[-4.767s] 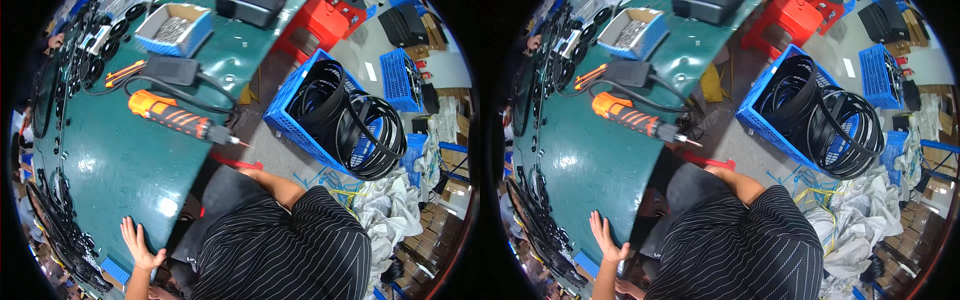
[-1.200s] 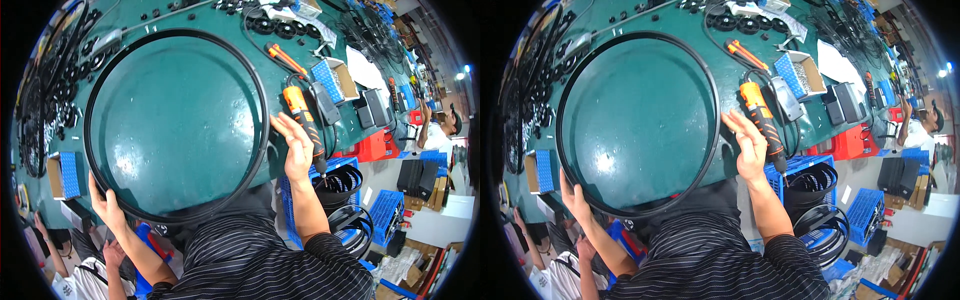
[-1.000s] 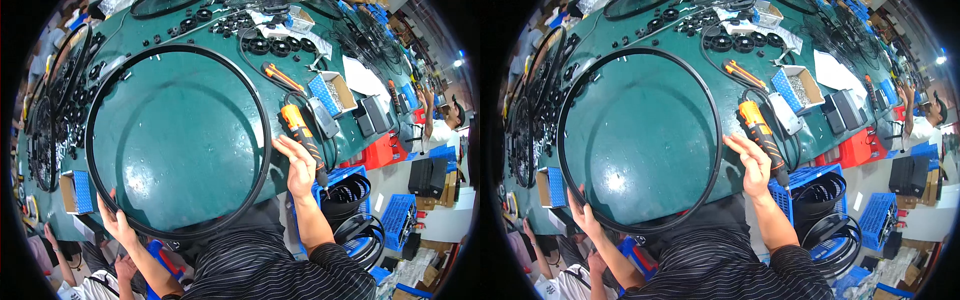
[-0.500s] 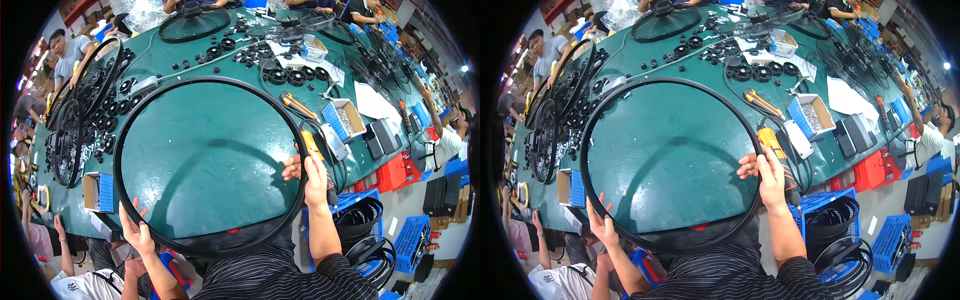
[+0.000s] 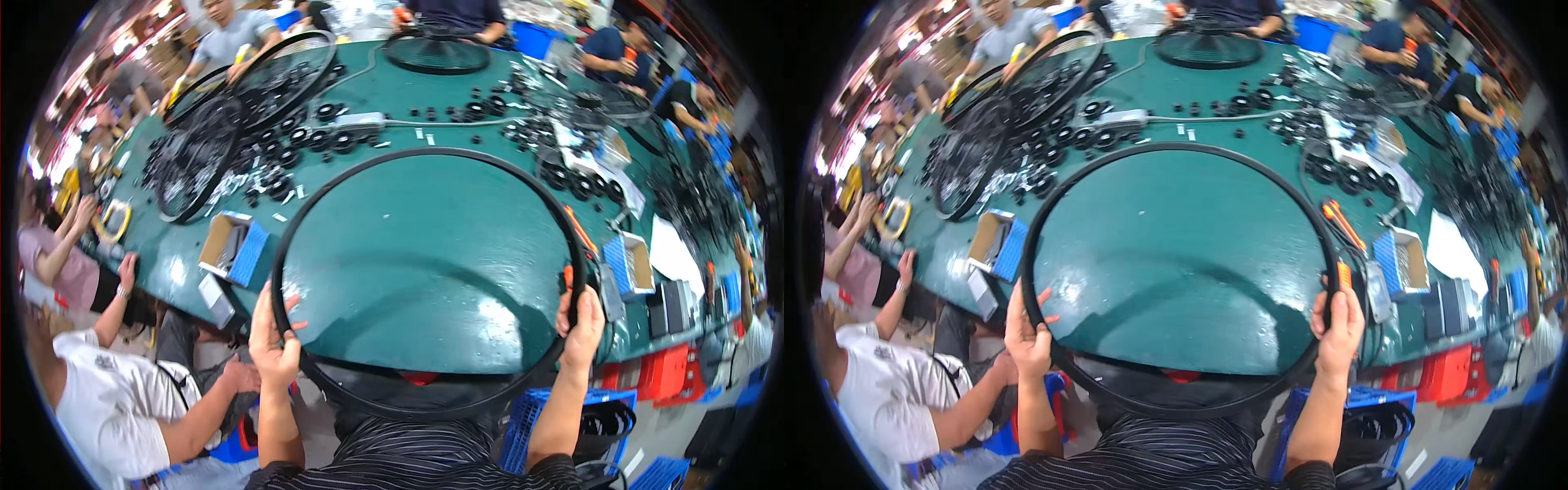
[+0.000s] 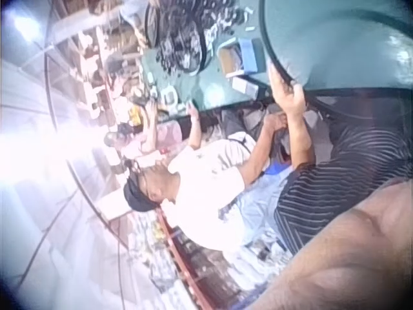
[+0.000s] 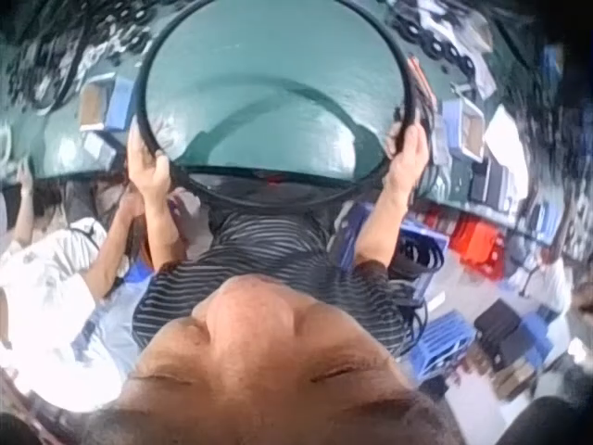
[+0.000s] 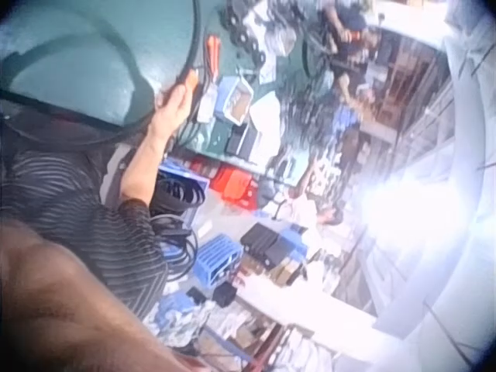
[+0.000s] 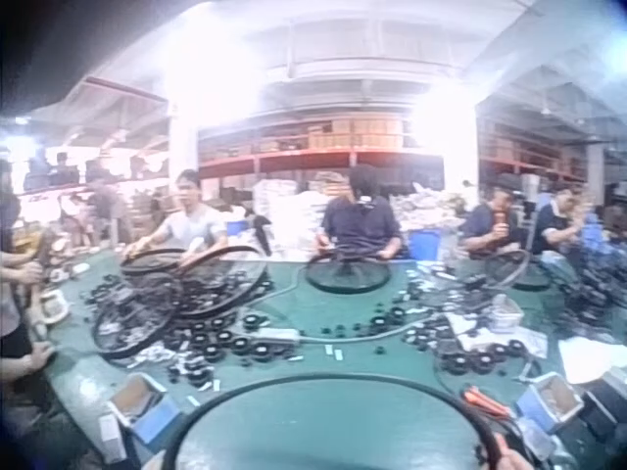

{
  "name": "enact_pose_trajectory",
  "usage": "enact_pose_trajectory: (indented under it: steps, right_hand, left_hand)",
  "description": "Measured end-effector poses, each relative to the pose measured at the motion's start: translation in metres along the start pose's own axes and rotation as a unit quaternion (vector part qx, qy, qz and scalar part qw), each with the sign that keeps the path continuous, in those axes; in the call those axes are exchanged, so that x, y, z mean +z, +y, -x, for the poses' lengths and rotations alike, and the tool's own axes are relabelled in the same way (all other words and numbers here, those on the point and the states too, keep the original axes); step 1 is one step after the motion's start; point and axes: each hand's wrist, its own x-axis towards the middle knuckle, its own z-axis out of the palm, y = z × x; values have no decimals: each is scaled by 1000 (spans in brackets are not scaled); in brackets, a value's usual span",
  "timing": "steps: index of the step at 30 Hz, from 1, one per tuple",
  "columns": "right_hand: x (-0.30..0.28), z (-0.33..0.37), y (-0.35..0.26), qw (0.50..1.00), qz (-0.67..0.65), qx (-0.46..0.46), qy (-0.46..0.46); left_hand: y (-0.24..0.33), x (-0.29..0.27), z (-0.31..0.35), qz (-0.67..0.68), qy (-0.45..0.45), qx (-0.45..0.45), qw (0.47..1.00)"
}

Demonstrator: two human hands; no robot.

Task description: Assembling industrial fan components by attaching handles and rims to the fan grilles using an electric screwdriver.

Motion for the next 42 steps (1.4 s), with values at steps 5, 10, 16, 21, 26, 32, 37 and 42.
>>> enact_pose_trajectory:
  steps: [5,10,16,21,26,32,37,42]
  right_hand:
    - [0,-2,5,1000,9,-2,5]
    - [-1,-5,10,1000,12,21,-10]
    - [1,-14,12,998,17,64,-10]
    - [2,-31,18,992,31,115,-39]
    - [3,-47,29,980,65,175,-66]
    - [-3,-60,38,969,92,199,-112]
    - [30,-50,22,962,239,-127,43]
    - [72,38,-28,967,-65,-35,-243]
  left_hand:
    - [7,-8,-1,32,-20,-10,999]
    - [13,-15,-2,144,-37,-62,987]
    - [15,-21,-12,298,-58,-117,946]
    - [10,-20,-24,368,-69,-212,903]
    - [3,-12,-37,376,-22,-325,867]
    - [-2,-12,-36,475,-39,-387,789]
    - [7,-3,-46,502,31,-355,788]
    - [34,55,-42,495,157,-281,807]
